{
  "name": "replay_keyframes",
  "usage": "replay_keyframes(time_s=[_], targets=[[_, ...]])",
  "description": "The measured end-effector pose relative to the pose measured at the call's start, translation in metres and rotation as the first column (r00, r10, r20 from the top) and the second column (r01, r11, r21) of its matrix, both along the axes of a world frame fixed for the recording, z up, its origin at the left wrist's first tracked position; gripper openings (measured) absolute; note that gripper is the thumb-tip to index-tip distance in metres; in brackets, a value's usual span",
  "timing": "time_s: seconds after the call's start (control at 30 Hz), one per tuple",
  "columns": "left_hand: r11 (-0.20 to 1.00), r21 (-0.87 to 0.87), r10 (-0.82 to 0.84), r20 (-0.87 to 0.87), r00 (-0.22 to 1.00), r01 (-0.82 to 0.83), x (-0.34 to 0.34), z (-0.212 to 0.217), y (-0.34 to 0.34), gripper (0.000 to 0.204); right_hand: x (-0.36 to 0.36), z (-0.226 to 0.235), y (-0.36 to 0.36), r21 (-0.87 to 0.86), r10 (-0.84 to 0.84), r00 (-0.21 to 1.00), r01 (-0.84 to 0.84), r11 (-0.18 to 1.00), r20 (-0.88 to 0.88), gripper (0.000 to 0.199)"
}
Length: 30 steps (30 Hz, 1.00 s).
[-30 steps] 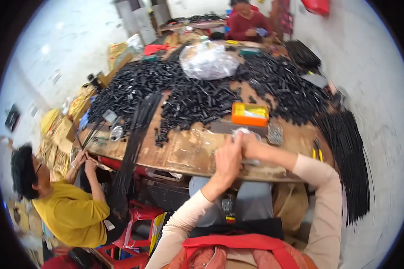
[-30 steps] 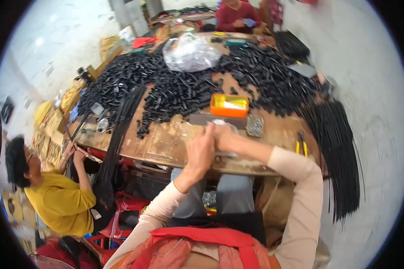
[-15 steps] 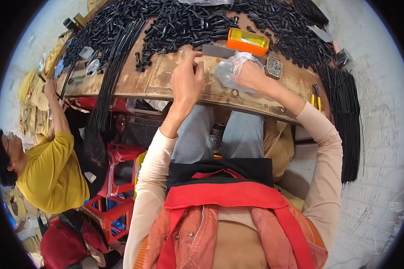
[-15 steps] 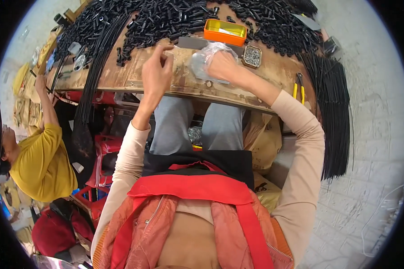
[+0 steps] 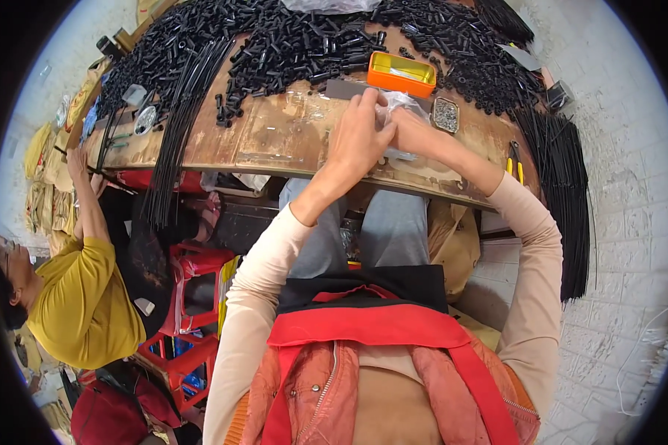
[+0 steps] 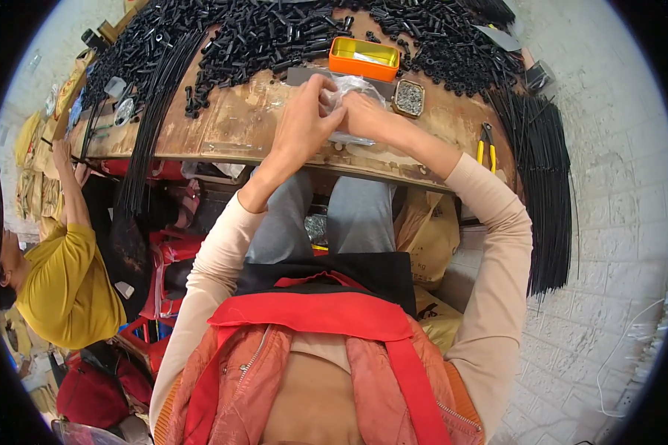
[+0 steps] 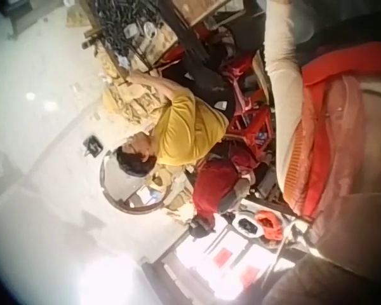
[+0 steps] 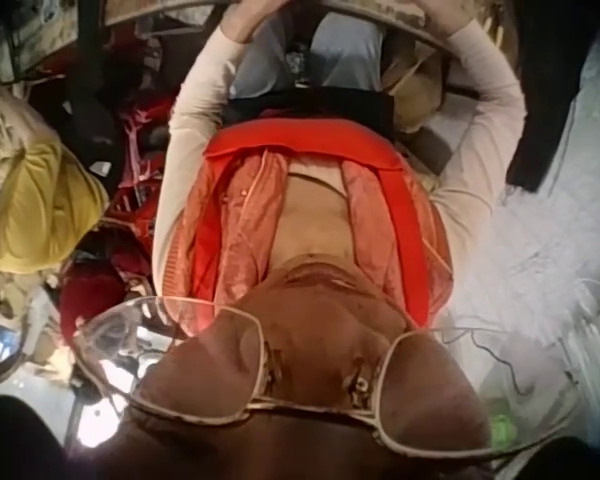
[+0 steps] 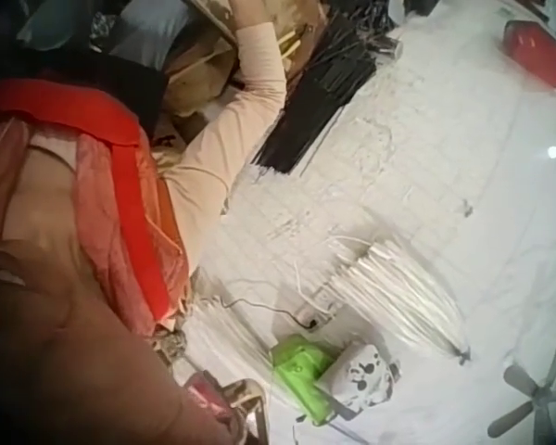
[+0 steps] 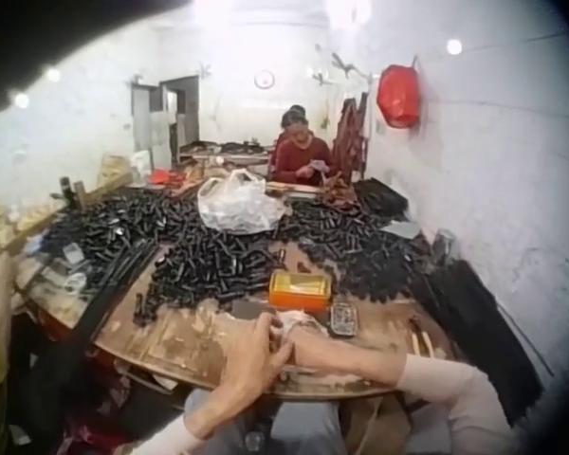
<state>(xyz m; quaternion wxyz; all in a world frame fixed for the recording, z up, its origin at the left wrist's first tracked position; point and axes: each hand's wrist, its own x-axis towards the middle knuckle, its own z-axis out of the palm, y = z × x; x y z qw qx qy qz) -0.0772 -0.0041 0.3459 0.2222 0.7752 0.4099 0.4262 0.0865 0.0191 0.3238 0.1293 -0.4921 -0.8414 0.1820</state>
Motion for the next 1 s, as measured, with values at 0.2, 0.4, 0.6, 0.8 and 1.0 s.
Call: replay_keyframes(time_s=[0.2,0.4,0.6,0.8,1.0], targets=[[0.995,-0.064,0.073,-0.049,0.996,-0.076,0.008,-0.004,0.000,0.031,-0.006,0.025,-0.012,-0.067,-0.006,1.000,0.008,0.998,0.029,0.021],[0.952,0.234,0.195,0.024,0.980,-0.195,0.002,-0.009,0.000,0.035,-0.008,0.024,-0.020,0.127,-0.106,0.994,0.106,0.986,-0.004,0.019],[0.957,0.164,0.227,0.086,0.970,-0.238,-0.002,0.002,-0.001,0.032,-0.007,0.036,-0.028,0.027,-0.144,0.982,0.149,0.989,-0.125,0.021],[0.958,0.178,0.212,0.084,0.974,-0.225,0.005,0.008,0.001,0.032,-0.004,0.034,-0.026,-0.049,-0.252,0.953,0.247,0.968,-0.170,0.024],[0.951,0.188,0.243,0.033,0.969,-0.245,0.010,0.010,-0.002,0.034,-0.004,0.034,-0.025,-0.086,-0.214,0.970,0.205,0.975,-0.115,0.045]])
